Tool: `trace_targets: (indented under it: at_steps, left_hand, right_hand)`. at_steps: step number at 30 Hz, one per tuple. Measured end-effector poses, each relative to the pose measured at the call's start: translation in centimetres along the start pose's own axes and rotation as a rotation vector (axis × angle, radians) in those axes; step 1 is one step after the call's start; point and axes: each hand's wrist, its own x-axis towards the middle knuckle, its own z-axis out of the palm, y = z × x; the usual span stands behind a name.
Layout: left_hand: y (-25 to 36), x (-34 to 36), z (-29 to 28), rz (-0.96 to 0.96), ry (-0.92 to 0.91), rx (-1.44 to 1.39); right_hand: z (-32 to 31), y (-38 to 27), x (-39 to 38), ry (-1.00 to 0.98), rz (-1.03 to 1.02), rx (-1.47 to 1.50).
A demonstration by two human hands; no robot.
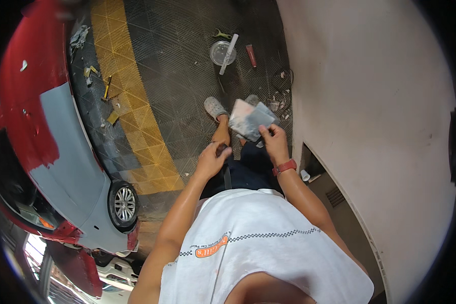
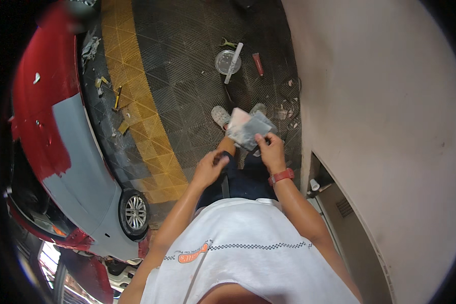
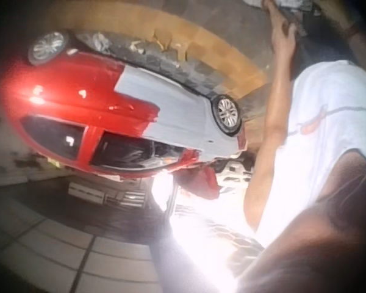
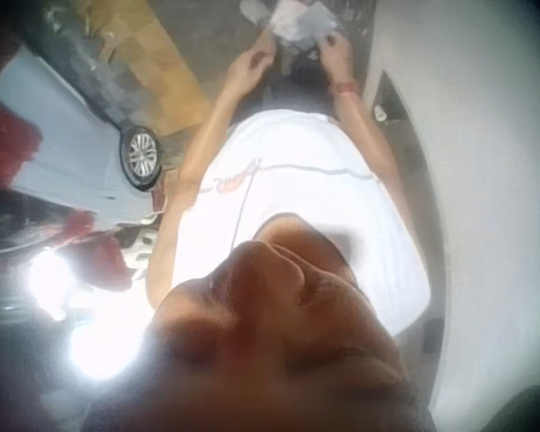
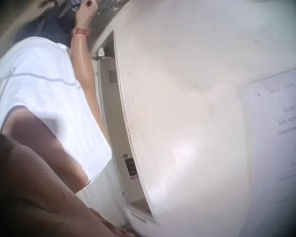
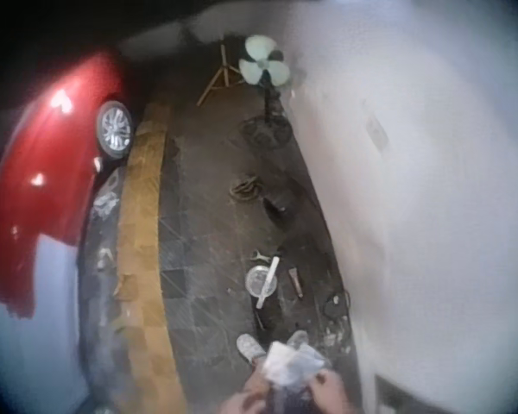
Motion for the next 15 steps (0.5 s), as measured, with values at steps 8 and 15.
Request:
trace_targets:
  at_steps: [8, 15]
  left_hand:
    - [-5.3, -2.4, 0.6, -0.083, -0.416, 0.301]
    - [-3.0, 8.8, -1.2, -0.259, -0.621, 0.175]
  right_hand:
    - [-6.0, 6.0, 8.0, 0.164, 0.023, -0.074]
    - [-2.3, 9.7, 22.9, 0.193, -0.101, 0.054]
